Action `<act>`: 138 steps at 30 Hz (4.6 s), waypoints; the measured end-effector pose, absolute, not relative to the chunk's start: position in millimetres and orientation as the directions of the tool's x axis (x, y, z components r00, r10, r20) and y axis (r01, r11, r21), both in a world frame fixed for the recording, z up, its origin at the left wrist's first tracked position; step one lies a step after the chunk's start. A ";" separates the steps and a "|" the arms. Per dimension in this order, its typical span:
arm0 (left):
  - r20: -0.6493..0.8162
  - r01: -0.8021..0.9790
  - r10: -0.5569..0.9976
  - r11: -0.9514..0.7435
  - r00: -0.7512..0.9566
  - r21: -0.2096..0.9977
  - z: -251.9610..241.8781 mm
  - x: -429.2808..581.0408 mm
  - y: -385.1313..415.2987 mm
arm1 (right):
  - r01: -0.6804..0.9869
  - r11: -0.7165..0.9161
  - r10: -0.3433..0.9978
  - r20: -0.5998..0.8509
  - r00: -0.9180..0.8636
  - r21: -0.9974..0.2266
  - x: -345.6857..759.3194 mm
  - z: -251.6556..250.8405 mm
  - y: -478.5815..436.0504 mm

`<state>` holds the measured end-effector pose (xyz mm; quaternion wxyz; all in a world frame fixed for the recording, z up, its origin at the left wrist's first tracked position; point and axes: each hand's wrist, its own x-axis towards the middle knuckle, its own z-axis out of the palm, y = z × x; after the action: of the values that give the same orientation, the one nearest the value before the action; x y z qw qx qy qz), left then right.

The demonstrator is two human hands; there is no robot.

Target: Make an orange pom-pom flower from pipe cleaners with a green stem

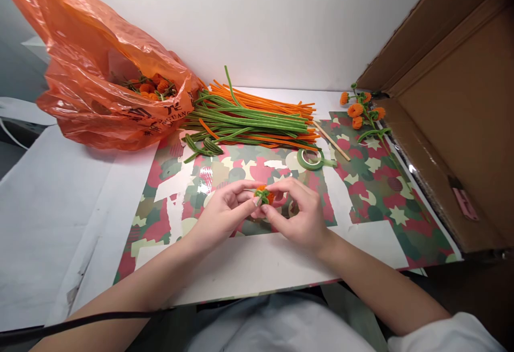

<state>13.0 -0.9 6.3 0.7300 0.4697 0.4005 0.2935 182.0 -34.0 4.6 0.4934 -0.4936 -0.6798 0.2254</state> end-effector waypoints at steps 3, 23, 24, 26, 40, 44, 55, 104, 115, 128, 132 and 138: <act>-0.231 -0.075 0.832 0.308 0.505 0.948 8.2 14.3 -2.6 | 0.459 0.452 0.868 0.496 -0.030 -0.765 182.5 5.6 -33.5; -0.058 -0.085 0.836 0.124 0.546 0.989 5.7 11.6 -6.4 | 0.458 0.511 0.853 0.495 -0.166 -0.728 192.0 5.7 -31.2; -0.058 -0.084 0.835 0.123 0.547 0.989 6.0 12.0 -6.4 | 0.462 0.512 0.853 0.491 -0.175 -0.724 192.4 6.0 -31.0; -0.060 -0.088 0.835 0.128 0.547 0.988 7.0 13.0 -6.5 | 0.469 0.509 0.857 0.478 -0.194 -0.722 193.3 6.8 -30.8; -0.107 -0.035 0.846 0.146 0.523 0.989 15.3 15.6 -7.6 | 0.470 0.530 0.848 0.440 -0.295 -0.706 198.0 6.2 -28.4; -0.095 -0.019 0.848 0.123 0.521 0.992 16.7 16.0 -7.7 | 0.441 0.557 0.830 0.446 -0.335 -0.704 201.5 6.3 -26.7; -0.113 -0.041 0.847 0.157 0.519 0.987 13.7 15.3 -7.5 | 0.426 0.567 0.822 0.451 -0.349 -0.705 204.2 6.3 -24.6; 0.088 -0.058 0.843 -0.067 0.531 0.996 -1.4 8.7 0.2 | 0.422 0.544 0.838 0.491 -0.236 -0.725 198.4 0.6 -25.5; 0.186 0.255 0.926 -0.276 0.328 0.927 -13.0 6.9 16.5 | 0.397 0.577 0.794 0.604 -0.066 -0.714 202.6 -3.5 -15.9; 0.296 0.264 0.880 -0.406 0.371 0.875 -17.6 12.0 13.8 | 0.357 0.599 0.790 0.603 -0.113 -0.717 196.2 -8.8 -10.6; 0.338 0.238 0.866 -0.439 0.369 0.866 -16.8 12.9 11.3 | 0.423 0.549 0.819 0.566 -0.099 -0.721 193.7 -12.1 -9.0; 0.392 0.209 0.845 -0.484 0.363 0.850 -18.6 13.2 10.5 | 0.547 0.524 0.839 0.506 -0.200 -0.653 191.1 -14.6 -8.6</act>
<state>13.2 10.5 -18.6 0.3630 0.7415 0.3553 0.4383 191.1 -8.6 -14.6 0.4361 -0.4580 -0.7564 0.1673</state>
